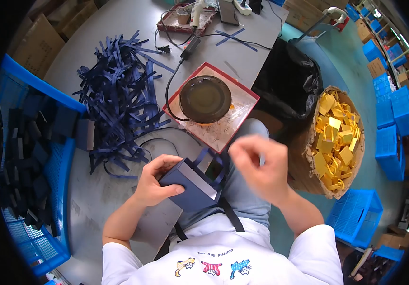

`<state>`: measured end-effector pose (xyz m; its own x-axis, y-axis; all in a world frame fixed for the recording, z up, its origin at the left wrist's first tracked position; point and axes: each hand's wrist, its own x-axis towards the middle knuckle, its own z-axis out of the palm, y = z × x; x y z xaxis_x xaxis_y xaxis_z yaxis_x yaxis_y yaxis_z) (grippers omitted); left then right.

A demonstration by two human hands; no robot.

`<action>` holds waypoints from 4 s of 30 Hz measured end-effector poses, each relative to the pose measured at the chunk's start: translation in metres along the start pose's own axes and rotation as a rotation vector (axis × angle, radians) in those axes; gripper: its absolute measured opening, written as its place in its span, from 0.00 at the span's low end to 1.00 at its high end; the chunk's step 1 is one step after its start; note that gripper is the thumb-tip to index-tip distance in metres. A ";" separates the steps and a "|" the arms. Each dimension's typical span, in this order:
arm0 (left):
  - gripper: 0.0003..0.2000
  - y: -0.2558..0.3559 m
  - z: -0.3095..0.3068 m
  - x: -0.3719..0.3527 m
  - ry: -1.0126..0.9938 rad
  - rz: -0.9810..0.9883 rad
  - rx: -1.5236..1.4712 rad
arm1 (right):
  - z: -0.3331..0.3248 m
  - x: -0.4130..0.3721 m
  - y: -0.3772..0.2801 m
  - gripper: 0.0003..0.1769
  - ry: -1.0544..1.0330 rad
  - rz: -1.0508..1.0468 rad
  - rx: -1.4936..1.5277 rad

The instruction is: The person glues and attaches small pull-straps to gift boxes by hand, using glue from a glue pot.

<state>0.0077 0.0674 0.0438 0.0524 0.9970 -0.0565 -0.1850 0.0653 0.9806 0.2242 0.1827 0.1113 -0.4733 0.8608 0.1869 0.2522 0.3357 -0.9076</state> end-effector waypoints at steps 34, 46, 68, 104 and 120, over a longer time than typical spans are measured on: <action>0.37 -0.072 0.002 -0.052 -0.348 -0.478 -0.212 | 0.056 -0.013 0.055 0.10 -0.280 -0.718 -0.305; 0.35 -0.078 -0.003 -0.052 -0.446 -0.542 -0.290 | 0.145 0.020 0.061 0.11 -0.838 -1.008 -0.782; 0.31 -0.037 0.004 -0.039 -0.260 -0.197 -0.208 | 0.028 0.006 0.021 0.09 -0.215 0.484 0.797; 0.23 -0.041 0.001 0.016 0.008 -0.298 0.053 | -0.043 0.035 0.020 0.11 0.150 0.150 0.806; 0.17 0.023 -0.080 -0.015 0.593 0.013 0.392 | -0.034 0.035 0.027 0.11 0.044 0.312 0.623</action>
<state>-0.0763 0.0571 0.0522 -0.5111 0.8591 -0.0277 0.1910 0.1449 0.9708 0.2431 0.2354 0.1061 -0.4198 0.9004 -0.1141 -0.1670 -0.2002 -0.9654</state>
